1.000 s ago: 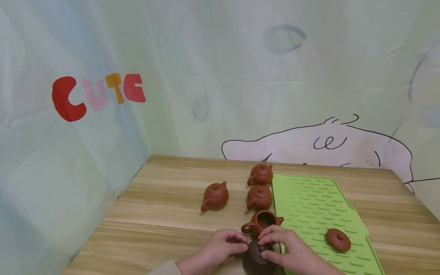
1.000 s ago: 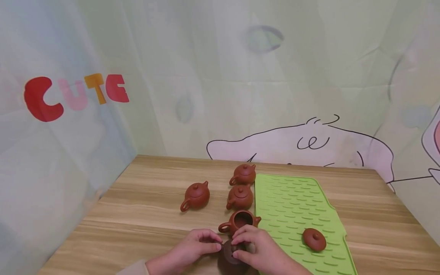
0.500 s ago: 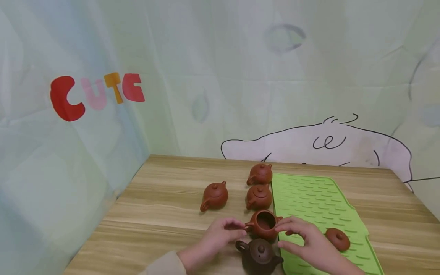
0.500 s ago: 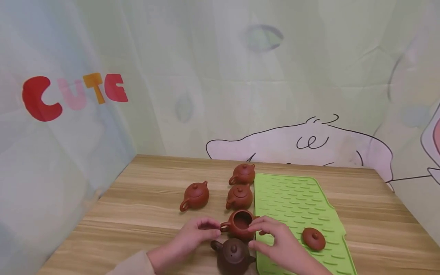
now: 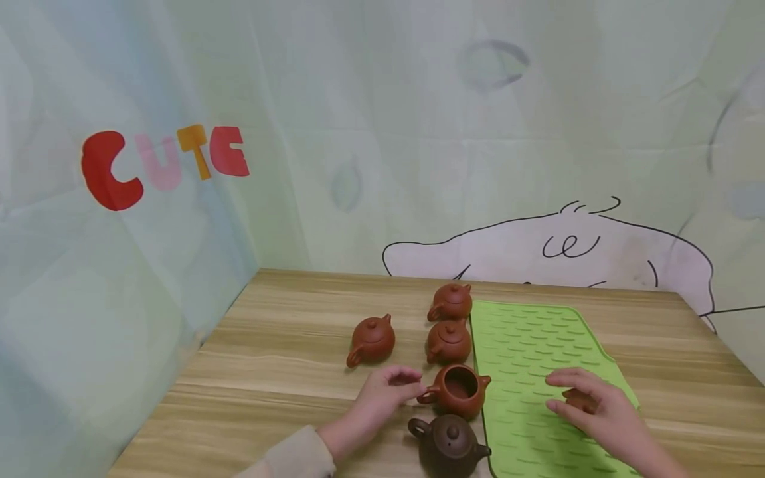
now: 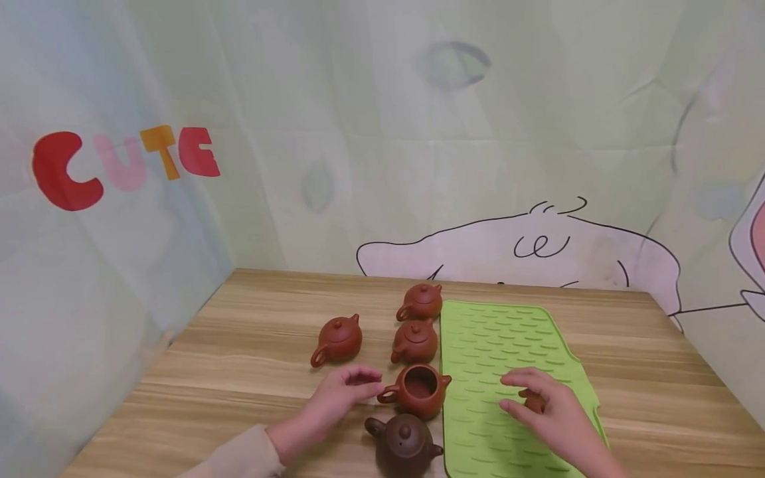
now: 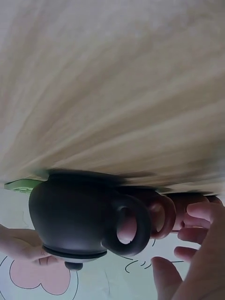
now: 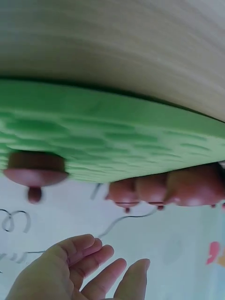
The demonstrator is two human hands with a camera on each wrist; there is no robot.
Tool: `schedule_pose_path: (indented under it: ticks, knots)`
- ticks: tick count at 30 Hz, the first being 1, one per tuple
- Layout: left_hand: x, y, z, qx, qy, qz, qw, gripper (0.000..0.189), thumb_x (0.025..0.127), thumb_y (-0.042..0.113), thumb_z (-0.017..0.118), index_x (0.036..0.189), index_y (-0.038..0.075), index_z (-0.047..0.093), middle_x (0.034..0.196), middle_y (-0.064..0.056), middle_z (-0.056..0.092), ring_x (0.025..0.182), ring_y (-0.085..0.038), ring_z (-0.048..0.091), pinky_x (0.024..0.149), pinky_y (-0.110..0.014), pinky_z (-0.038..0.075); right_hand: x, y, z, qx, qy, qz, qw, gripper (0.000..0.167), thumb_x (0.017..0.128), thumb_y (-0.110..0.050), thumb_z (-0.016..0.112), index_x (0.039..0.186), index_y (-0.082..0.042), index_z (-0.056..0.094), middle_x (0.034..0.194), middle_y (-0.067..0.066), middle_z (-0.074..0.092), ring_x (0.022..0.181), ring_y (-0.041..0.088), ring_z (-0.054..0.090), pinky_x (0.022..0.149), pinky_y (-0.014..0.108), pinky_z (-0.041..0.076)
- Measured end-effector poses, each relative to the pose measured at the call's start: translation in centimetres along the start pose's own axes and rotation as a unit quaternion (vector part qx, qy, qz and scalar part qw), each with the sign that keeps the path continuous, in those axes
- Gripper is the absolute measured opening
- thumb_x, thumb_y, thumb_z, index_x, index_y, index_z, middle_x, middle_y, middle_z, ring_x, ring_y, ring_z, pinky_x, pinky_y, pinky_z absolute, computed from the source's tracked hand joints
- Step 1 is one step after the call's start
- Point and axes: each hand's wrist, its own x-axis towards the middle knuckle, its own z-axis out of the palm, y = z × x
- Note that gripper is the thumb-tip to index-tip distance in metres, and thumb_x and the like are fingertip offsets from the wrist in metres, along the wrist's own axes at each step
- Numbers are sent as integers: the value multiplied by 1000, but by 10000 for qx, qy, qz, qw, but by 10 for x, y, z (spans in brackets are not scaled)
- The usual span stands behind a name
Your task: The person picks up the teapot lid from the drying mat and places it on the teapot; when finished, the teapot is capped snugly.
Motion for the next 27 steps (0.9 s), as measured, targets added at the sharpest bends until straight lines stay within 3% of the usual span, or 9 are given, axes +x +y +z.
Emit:
schedule_pose_path:
  ticks: [3, 10, 18, 27]
  knots:
    - [1, 0, 2, -82, -45, 13, 10000, 31, 84, 7, 71, 110, -8, 63, 104, -15, 68, 84, -9, 58, 73, -28, 49, -5, 10, -10, -3, 16, 317, 9995, 28, 81, 5, 72, 106, -6, 69, 108, -23, 58, 79, 1, 64, 64, 17, 51]
    - [4, -4, 6, -204, -143, -33, 9997, 31, 83, 5, 71, 110, -10, 62, 106, -17, 67, 87, -10, 59, 78, -27, 49, -13, 27, -22, -757, 97, 737, 9944, 23, 81, -2, 74, 103, -1, 69, 102, -25, 59, 89, -8, 58, 74, 6, 44]
    - [3, -5, 7, -259, -236, -28, 9994, 31, 82, 5, 72, 107, -9, 63, 104, -15, 67, 87, -11, 59, 78, -26, 49, -21, 36, -30, -904, -193, 1609, 9826, 32, 82, -13, 76, 110, 0, 67, 104, -23, 58, 87, -9, 56, 69, 20, 51]
    - [4, -9, 8, -292, -279, 60, 9992, 28, 83, 3, 71, 106, -11, 63, 99, -11, 68, 85, -9, 60, 78, -25, 48, -25, 41, -33, -873, -305, 1890, 9776, 32, 83, -13, 75, 110, 1, 67, 102, -21, 61, 85, -11, 55, 66, 21, 52]
